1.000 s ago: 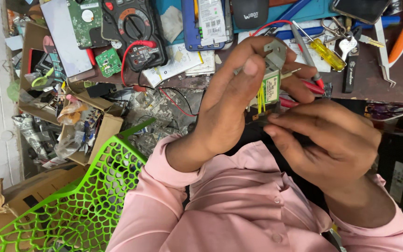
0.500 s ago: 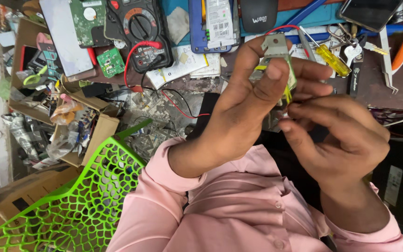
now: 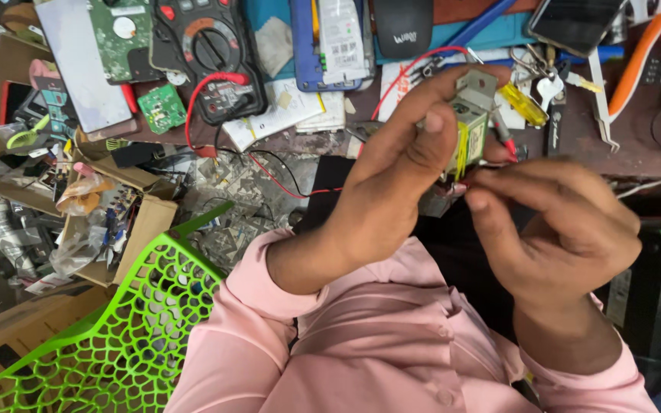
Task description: The person holds a small white electrical component and uses a screwdriver to tighten a terminal screw. They then use pliers to bend and adjust a metal tab on the component. The person continues to manipulate the component and wires with their hands.
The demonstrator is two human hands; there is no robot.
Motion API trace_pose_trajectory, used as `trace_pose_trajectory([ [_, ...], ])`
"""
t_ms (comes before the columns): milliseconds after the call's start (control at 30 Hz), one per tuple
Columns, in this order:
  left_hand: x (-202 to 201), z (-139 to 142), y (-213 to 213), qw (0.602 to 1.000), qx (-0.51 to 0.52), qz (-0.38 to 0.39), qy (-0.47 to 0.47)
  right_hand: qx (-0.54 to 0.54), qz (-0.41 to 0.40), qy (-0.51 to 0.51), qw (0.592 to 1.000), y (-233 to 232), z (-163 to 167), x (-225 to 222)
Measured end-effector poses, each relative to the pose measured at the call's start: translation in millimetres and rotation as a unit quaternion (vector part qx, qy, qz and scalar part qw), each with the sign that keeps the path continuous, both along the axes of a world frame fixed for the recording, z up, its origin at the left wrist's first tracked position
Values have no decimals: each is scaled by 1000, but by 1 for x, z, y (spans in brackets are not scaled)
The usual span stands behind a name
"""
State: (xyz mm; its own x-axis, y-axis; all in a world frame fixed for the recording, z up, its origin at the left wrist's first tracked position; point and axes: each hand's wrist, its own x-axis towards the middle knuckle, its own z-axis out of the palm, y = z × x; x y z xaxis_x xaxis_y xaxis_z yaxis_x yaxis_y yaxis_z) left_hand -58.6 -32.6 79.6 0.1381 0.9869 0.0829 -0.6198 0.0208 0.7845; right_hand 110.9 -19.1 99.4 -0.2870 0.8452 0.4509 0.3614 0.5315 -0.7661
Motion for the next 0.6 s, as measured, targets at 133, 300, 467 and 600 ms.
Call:
trace_pose_trajectory([
  [133, -3, 5, 0, 996, 21, 2, 86, 24, -24, -30, 999, 1, 7, -3],
  [300, 10, 5, -1, 991, 44, 23, 123, 31, -45, -59, 997, -3, 13, -5],
  [467, 18, 1, -4, 952, 104, 75, 278, -49, -103, -68, 991, -9, 13, 6],
  [600, 25, -4, -3, 943, 121, 67, 303, -53, -81, -44, 994, -8, 4, 17],
])
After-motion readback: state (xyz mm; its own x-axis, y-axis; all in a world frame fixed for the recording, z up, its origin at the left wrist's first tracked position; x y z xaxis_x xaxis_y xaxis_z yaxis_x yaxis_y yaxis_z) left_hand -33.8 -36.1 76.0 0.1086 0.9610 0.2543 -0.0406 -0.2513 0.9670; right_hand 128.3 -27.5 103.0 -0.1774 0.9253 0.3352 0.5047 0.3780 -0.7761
